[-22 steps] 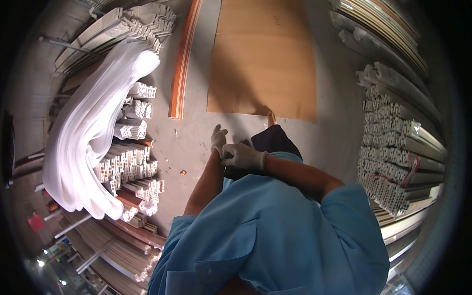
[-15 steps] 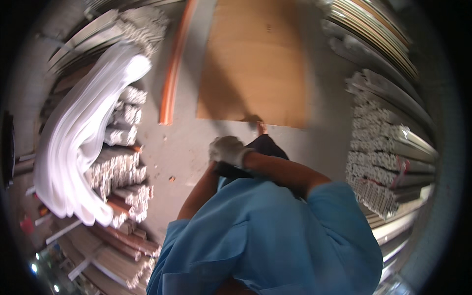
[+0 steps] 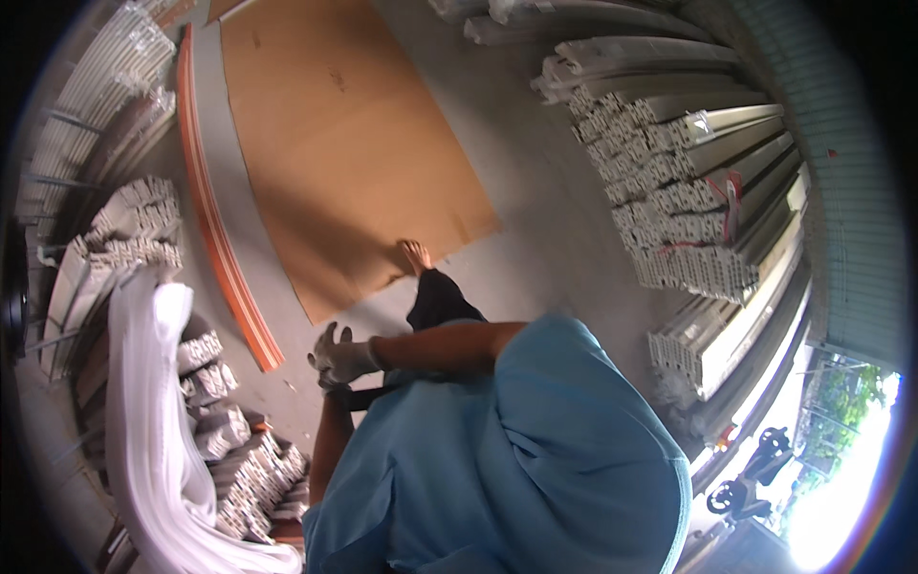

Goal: The person puts on gloves, then uses a utility knife to cut a large sheet of cardboard on the floor into smaller pieces. They repeatedly position, cut, and separate the cardboard sections.

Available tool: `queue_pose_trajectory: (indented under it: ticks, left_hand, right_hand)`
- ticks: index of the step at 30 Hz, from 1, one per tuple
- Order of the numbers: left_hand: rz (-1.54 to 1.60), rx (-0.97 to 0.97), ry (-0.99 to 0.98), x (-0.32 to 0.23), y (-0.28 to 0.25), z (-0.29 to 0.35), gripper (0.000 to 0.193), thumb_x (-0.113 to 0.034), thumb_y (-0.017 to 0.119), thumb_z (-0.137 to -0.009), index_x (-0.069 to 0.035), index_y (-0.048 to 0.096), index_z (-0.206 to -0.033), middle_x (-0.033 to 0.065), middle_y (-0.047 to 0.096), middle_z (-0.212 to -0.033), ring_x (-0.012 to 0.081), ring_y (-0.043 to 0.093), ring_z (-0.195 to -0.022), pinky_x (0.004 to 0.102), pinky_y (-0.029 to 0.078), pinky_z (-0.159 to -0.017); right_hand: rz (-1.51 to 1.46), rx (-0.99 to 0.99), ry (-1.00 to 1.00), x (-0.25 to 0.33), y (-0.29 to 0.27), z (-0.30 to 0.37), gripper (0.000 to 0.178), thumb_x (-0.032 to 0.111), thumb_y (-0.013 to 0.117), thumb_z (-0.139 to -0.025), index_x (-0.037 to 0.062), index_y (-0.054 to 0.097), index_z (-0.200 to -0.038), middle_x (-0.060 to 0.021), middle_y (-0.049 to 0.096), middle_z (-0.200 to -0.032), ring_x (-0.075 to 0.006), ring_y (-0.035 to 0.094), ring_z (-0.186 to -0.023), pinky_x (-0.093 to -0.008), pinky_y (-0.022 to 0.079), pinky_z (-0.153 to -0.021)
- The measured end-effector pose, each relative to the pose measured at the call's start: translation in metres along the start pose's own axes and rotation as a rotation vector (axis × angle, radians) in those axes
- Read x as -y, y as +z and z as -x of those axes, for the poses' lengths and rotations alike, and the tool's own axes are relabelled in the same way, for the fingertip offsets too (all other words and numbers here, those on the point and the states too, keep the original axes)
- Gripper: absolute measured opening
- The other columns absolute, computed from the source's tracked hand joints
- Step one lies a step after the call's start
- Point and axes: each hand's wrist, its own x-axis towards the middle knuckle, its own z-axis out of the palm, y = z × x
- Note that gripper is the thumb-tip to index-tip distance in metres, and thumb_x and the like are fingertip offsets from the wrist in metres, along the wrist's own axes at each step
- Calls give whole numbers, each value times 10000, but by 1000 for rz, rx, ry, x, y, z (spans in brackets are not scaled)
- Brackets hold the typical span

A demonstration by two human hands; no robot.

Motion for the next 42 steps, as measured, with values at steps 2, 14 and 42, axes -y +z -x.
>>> queue_pose_trajectory:
  ticks: [2, 14, 42]
  left_hand:
    - [81, -122, 279, -17, 2, -36, 484, -448, 698, -801, -185, 629, -1202, 30, 658, -1152, 224, 597, -1092, 657, 243, -1034]
    - [702, 368, -568, -73, -48, -164, 505, -411, 647, -868, -8, 659, -1172, 144, 688, -1106, 228, 627, -1052, 343, 455, -938]
    - [807, 562, -661, -36, -54, -219, 485, -427, 614, -900, -80, 612, -1239, 107, 670, -1096, 198, 623, -945, 344, 444, -830]
  right_hand:
    - [-126, -24, -11, -21, -44, -7, 307, 318, 643, -885, 33, 680, -992, -130, 679, -944, -300, 644, -917, -419, 480, -809]
    - [74, -175, 799, -263, -288, 98, 396, 442, 638, -822, 104, 694, -1020, -142, 701, -1039, -308, 659, -982, -407, 503, -863]
    - [-511, -696, 1191, -282, -204, 234, 314, 372, 594, -862, 77, 690, -911, -65, 649, -701, -198, 637, -624, -359, 515, -605]
